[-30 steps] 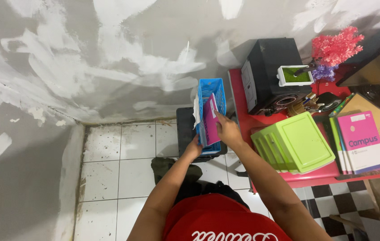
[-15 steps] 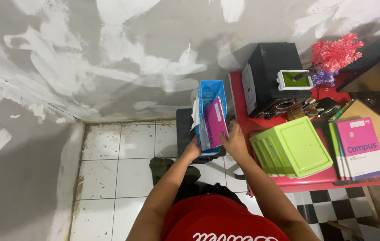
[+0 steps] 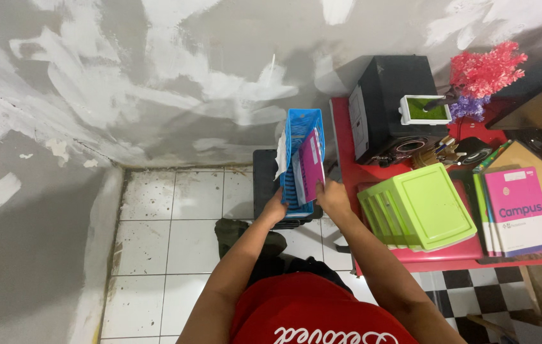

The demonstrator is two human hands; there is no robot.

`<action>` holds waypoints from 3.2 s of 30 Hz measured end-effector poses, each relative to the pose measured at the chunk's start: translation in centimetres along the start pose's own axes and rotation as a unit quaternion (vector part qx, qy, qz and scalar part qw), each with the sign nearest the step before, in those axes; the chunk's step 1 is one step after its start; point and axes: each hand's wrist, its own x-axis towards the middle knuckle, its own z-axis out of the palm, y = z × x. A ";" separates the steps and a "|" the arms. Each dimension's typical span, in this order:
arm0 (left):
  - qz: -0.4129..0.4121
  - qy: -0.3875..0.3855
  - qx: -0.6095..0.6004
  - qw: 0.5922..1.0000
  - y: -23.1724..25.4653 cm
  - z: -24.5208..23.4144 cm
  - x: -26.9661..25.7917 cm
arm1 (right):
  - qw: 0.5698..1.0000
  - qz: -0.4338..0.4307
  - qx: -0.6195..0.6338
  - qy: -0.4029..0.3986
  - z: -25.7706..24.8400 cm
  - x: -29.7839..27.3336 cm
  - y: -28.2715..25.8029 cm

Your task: The person organizes a stack of colorful notebooks on a red desk. They pick up each notebook individually, briefly flip through the pages, and place them into a blue plastic basket located to the left of the desk. The process is repeated for several notebooks of different colors.

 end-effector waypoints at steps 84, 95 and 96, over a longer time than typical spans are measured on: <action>0.151 -0.229 -0.152 0.950 24.8 58.0 -6.2 | 0.972 -0.046 0.155 0.170 -41.1 -21.9 45.0; 0.155 -0.082 -0.088 0.981 23.3 63.9 1.8 | 0.979 -0.003 -0.203 0.005 -39.7 -7.1 54.0; 0.172 -0.076 -0.082 0.979 23.5 64.0 1.9 | 0.974 0.027 -0.222 -0.040 -39.4 -6.4 54.4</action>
